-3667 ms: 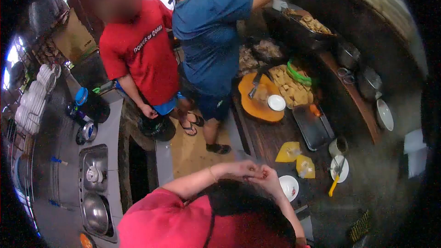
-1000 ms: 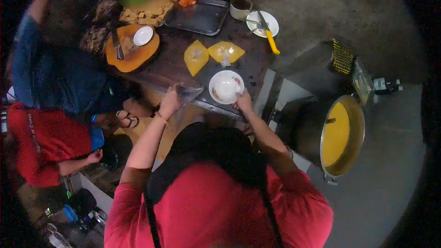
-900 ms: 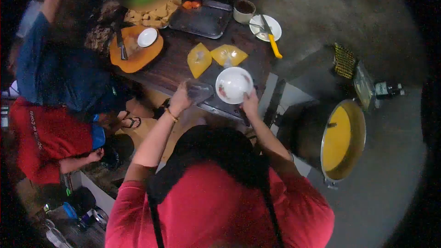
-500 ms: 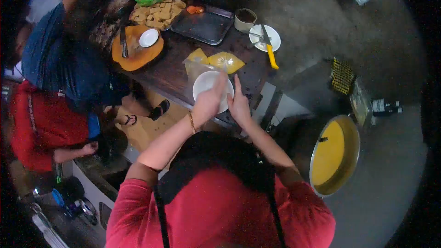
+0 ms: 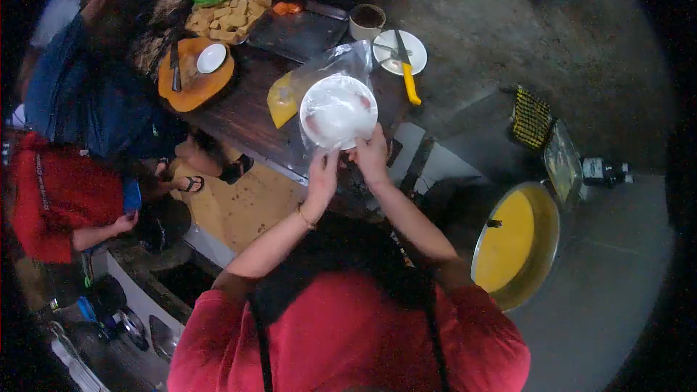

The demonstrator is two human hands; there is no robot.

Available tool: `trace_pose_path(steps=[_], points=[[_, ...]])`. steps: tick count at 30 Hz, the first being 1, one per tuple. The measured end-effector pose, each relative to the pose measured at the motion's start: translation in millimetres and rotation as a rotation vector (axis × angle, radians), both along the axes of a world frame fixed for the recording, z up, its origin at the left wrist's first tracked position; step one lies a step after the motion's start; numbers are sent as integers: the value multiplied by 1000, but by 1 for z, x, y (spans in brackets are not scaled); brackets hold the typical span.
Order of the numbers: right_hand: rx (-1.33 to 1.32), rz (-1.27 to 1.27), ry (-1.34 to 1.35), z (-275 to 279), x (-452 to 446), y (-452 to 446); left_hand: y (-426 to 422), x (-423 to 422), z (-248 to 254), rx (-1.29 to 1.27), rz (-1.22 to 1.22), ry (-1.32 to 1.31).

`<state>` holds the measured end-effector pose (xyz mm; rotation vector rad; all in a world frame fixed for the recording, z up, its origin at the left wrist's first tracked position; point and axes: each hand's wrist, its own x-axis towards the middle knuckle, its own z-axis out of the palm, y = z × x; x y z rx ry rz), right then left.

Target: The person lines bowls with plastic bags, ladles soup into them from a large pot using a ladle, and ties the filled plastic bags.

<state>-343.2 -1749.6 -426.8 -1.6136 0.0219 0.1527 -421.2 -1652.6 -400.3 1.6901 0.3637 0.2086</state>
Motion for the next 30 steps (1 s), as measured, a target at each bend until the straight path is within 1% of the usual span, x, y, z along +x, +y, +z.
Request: trace_pose_path(steps=[1,2,4,5,7,8,10,11,12,13,14,15,17,18,20,21,22,23,25,26,27,28,29,30], points=[[-4,-1,-64,4,1,1,5,14,-5,-95,84,86],[-3,-14,-66,12,2,1,7,26,-9,-94,72,84],[-33,-14,15,32,5,1,11,52,-14,-448,264,15],[-34,-44,17,40,10,-4,14,62,-11,-448,235,23],[-265,240,215,57,24,-17,20,80,2,-912,198,190],[-269,208,212,67,25,-17,23,87,1,-928,159,249],[-1013,-248,-394,89,27,-9,19,101,7,-907,117,260],[-1023,-278,-392,100,32,-6,18,109,10,-880,111,269],[-1119,-279,-602,110,37,-3,19,117,9,-877,82,276],[-1215,-274,-808,114,41,-1,20,124,6,-862,0,307],[-1249,-250,-817,99,53,3,19,130,4,-845,-81,339],[-1262,-275,-799,94,57,9,17,135,5,-840,-110,351],[-1129,92,-377,88,64,23,12,142,8,-802,-197,273],[-1136,68,-357,90,58,28,15,138,12,-948,-315,220],[-1129,57,-633,99,37,37,24,163,-12,-919,-411,231],[-1143,36,-613,109,32,34,26,179,-28,-890,-479,218],[-1014,30,-713,124,29,26,24,191,-37,-861,-545,202],[-883,26,-810,137,26,17,18,195,-34,-865,-569,216],[-977,-383,-858,157,32,-6,-1,193,-13,-743,-562,202],[-1076,-513,-716,162,44,-14,-6,189,16,-790,-701,156],[-1095,-531,-694,152,46,-17,-13,185,24,-798,-726,175],[-1101,-331,-504,135,49,-20,-20,182,31,-902,-759,266],[-1087,-134,-316,137,52,-20,-29,182,40,-1003,-788,357],[-926,-46,-280,142,48,-21,-40,182,56,-794,-788,254]])
